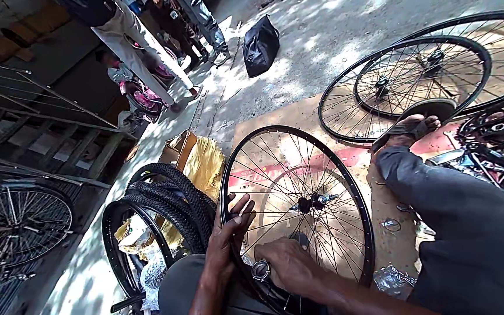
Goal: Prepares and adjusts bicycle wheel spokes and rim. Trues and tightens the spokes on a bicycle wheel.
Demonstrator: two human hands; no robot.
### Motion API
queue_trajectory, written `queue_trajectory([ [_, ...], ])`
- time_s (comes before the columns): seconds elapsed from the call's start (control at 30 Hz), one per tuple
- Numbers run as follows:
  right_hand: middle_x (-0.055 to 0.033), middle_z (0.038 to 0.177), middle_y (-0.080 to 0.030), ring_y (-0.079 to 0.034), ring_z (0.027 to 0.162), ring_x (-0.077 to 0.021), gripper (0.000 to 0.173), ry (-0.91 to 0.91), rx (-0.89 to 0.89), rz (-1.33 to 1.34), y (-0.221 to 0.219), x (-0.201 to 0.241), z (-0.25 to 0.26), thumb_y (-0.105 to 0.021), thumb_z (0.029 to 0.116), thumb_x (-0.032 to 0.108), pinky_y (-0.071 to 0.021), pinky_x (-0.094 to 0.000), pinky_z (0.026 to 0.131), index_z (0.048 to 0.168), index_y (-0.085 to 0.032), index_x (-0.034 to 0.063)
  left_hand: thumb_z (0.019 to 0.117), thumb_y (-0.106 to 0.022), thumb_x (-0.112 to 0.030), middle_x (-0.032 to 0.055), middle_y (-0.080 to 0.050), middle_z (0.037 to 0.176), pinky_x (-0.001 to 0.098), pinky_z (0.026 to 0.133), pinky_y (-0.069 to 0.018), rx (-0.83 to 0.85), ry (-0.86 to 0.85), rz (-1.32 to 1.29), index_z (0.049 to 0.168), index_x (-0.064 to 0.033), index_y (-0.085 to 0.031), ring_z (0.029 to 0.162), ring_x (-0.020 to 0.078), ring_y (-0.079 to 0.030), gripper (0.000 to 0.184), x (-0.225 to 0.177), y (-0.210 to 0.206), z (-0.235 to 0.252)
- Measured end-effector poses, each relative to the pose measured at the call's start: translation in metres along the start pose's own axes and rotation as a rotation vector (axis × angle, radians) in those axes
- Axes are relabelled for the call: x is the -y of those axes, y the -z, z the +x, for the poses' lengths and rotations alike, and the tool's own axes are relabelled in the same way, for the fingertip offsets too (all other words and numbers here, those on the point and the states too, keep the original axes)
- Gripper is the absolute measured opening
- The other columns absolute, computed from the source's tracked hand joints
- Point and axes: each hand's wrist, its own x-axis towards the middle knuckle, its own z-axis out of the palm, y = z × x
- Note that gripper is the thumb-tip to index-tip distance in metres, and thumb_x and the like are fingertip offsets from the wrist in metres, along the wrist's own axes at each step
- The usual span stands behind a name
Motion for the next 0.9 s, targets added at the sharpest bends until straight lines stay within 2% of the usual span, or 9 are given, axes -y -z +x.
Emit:
queue_trajectory([
  [0.07, -0.0098, 0.083, -0.069, -0.069, 0.081, -0.0301, 0.015, 0.020, 0.113, -0.007, 0.004, -0.004, 0.002, -0.065, 0.0907, 0.018, -0.0539, -0.0527, 0.074, 0.104, -0.067, 0.0114, 0.0993, -0.052, -0.003, 0.0200, -0.048, 0.153, 0.0491, 0.114, -0.0438, 0.002, 0.006, -0.024, 0.157, -0.0176, -0.032, 0.135, 0.0381, -0.054, 0.063, 0.002, 0.000, 0.000],
  [0.13, -0.0109, 0.100, -0.070, -0.067, 0.091, -0.0282, 0.036, 0.026, 0.302, 0.175, 0.027, -0.010, 0.002, -0.075, 0.0922, 0.033, -0.0523, -0.0512, 0.087, 0.118, -0.065, 0.0093, 0.0986, -0.052, 0.000, 0.0199, -0.047, 0.154, 0.0505, 0.115, -0.0422, 0.002, 0.014, -0.050, 0.157, -0.0178, -0.032, 0.137, 0.0388, -0.052, 0.064, 0.001, -0.001, -0.001],
  [0.2, -0.0080, 0.108, -0.068, -0.066, 0.095, -0.0212, 0.033, -0.001, 0.294, 0.304, 0.038, -0.012, -0.002, -0.079, 0.0901, 0.031, -0.0542, -0.0421, 0.088, 0.112, -0.069, 0.0082, 0.0980, -0.053, 0.000, 0.0193, -0.047, 0.155, 0.0508, 0.116, -0.0417, 0.009, 0.018, -0.064, 0.156, -0.0180, -0.032, 0.137, 0.0390, -0.052, 0.064, 0.001, -0.001, -0.001],
  [0.37, -0.0121, 0.079, -0.068, -0.069, 0.077, -0.0331, 0.016, -0.056, 0.141, -0.119, 0.004, -0.004, -0.008, -0.063, 0.0888, 0.015, -0.0523, -0.0548, 0.071, 0.104, -0.066, 0.0115, 0.0962, -0.056, 0.001, 0.0212, -0.047, 0.153, 0.0506, 0.115, -0.0417, 0.069, 0.025, -0.075, 0.154, -0.0172, -0.032, 0.136, 0.0396, -0.052, 0.065, 0.013, -0.004, -0.002],
  [0.47, -0.0122, 0.095, -0.071, -0.068, 0.088, -0.0310, 0.040, -0.022, 0.388, 0.083, 0.034, -0.013, -0.007, -0.076, 0.0915, 0.036, -0.0523, -0.0550, 0.086, 0.120, -0.065, 0.0103, 0.0946, -0.059, 0.003, 0.0222, -0.048, 0.152, 0.0514, 0.117, -0.0395, 0.095, 0.049, -0.099, 0.149, -0.0146, -0.035, 0.138, 0.0408, -0.050, 0.062, 0.016, -0.003, -0.003],
  [0.53, -0.0088, 0.108, -0.069, -0.067, 0.096, -0.0238, 0.035, -0.039, 0.380, 0.240, 0.045, -0.017, -0.011, -0.079, 0.0904, 0.033, -0.0539, -0.0470, 0.090, 0.114, -0.069, 0.0091, 0.0924, -0.062, 0.003, 0.0229, -0.050, 0.150, 0.0518, 0.116, -0.0399, 0.093, 0.059, -0.116, 0.145, -0.0129, -0.040, 0.137, 0.0417, -0.051, 0.060, 0.016, -0.003, -0.002],
  [0.7, -0.0118, 0.076, -0.067, -0.069, 0.074, -0.0323, 0.011, -0.063, 0.104, -0.141, 0.005, -0.008, -0.017, -0.061, 0.0915, 0.014, -0.0529, -0.0534, 0.071, 0.100, -0.066, 0.0099, 0.0917, -0.060, 0.004, 0.0249, -0.053, 0.147, 0.0515, 0.115, -0.0411, 0.111, 0.050, -0.086, 0.142, -0.0107, -0.042, 0.135, 0.0419, -0.053, 0.055, 0.016, -0.004, -0.002],
  [0.8, -0.0104, 0.099, -0.072, -0.068, 0.092, -0.0288, 0.037, -0.046, 0.370, 0.100, 0.033, -0.013, -0.013, -0.075, 0.0925, 0.035, -0.0486, -0.0535, 0.094, 0.118, -0.066, 0.0106, 0.0914, -0.061, 0.004, 0.0238, -0.054, 0.145, 0.0510, 0.115, -0.0413, 0.097, 0.054, -0.098, 0.141, -0.0121, -0.043, 0.135, 0.0410, -0.053, 0.055, 0.015, -0.002, -0.003],
  [0.9, -0.0059, 0.107, -0.071, -0.069, 0.094, -0.0215, 0.035, -0.133, 0.316, 0.258, 0.040, -0.014, -0.016, -0.079, 0.0900, 0.029, -0.0562, -0.0449, 0.088, 0.118, -0.067, 0.0113, 0.0914, -0.062, 0.004, 0.0240, -0.055, 0.145, 0.0513, 0.115, -0.0411, 0.094, 0.060, -0.110, 0.141, -0.0128, -0.043, 0.135, 0.0414, -0.053, 0.056, 0.016, -0.001, -0.003],
])
